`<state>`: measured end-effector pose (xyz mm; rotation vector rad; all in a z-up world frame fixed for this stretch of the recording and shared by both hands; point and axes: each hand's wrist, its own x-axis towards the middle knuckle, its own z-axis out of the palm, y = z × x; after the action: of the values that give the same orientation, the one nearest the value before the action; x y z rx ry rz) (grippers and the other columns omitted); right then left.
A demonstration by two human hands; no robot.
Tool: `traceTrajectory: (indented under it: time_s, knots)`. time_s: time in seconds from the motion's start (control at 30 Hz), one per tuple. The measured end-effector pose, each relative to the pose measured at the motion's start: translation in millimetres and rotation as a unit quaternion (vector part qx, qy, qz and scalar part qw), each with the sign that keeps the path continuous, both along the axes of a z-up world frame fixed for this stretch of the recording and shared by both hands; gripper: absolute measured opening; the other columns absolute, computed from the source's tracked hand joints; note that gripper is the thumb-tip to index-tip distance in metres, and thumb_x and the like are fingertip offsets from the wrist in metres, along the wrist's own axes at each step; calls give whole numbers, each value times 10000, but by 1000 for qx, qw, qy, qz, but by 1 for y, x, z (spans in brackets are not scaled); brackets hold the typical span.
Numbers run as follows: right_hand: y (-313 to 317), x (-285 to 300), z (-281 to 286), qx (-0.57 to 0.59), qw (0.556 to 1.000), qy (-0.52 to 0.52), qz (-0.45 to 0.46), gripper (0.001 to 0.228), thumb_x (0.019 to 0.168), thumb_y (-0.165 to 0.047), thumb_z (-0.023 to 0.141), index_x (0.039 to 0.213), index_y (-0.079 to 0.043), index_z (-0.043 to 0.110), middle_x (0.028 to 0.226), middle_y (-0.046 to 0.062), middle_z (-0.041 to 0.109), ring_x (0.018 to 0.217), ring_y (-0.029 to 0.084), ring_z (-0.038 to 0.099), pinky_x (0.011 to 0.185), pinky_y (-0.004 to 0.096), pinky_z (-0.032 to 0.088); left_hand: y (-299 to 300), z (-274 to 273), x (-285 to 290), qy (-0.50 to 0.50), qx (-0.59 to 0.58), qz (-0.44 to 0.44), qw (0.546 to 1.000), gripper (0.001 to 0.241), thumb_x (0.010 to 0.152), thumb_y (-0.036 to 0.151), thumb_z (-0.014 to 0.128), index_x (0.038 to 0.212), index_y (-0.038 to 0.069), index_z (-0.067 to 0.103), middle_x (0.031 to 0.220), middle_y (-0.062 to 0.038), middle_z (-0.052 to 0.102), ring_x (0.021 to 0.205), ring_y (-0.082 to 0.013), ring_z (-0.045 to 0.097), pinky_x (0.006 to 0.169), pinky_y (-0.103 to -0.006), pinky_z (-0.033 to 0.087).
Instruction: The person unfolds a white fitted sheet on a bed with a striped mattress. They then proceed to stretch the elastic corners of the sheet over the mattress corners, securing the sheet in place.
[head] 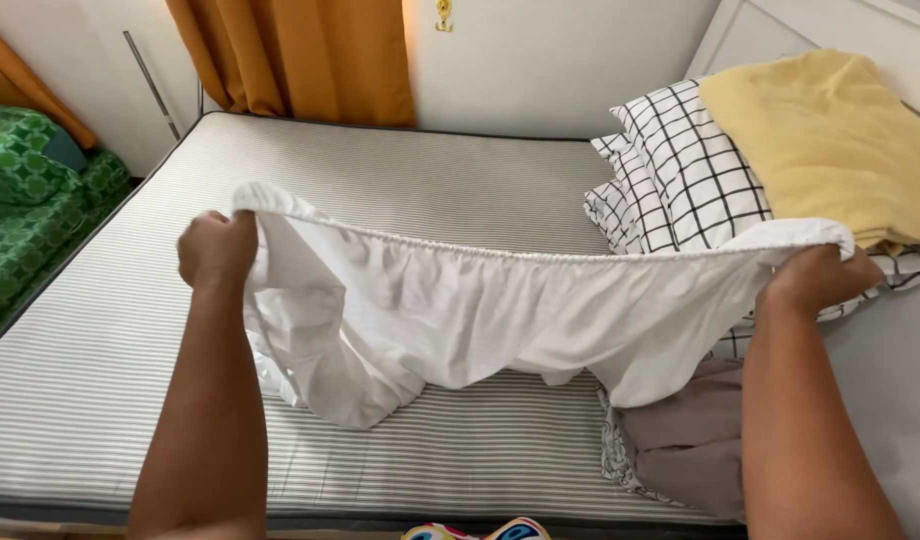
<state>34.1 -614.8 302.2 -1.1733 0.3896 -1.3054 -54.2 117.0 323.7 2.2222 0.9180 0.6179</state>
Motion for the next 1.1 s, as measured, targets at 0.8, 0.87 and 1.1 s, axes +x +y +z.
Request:
traceTrajectory:
  time_s: [0.8,0.87,1.1]
  knots:
    - [245,-116,75,-294,678,62,671,625,846,-7,629,1437,-69,437,1385,141,554,1148,168,606,866,279,574,-266,123,-116,-296,78,-675,671,1023,846,23,631,1691,241,96,1664,-224,367,1519,-405,351,1254,-504,212]
    - [241,-105,64,-286,714,82,634,443,914,-54,608,1348,-46,522,1275,131,612,1064,160,629,839,278,575,-266,123,-121,-214,164,-640,720,992,837,49,655,1672,282,173,1324,-171,503,1242,-332,496,1190,-459,316]
    - [174,-44,39,-46,916,123,379,202,961,-11,554,1083,-24,715,895,50,691,742,129,615,631,279,518,-207,63,-80,-262,178,-536,783,808,830,161,774,1566,295,468,870,-49,666,952,-253,619,1007,-413,445]
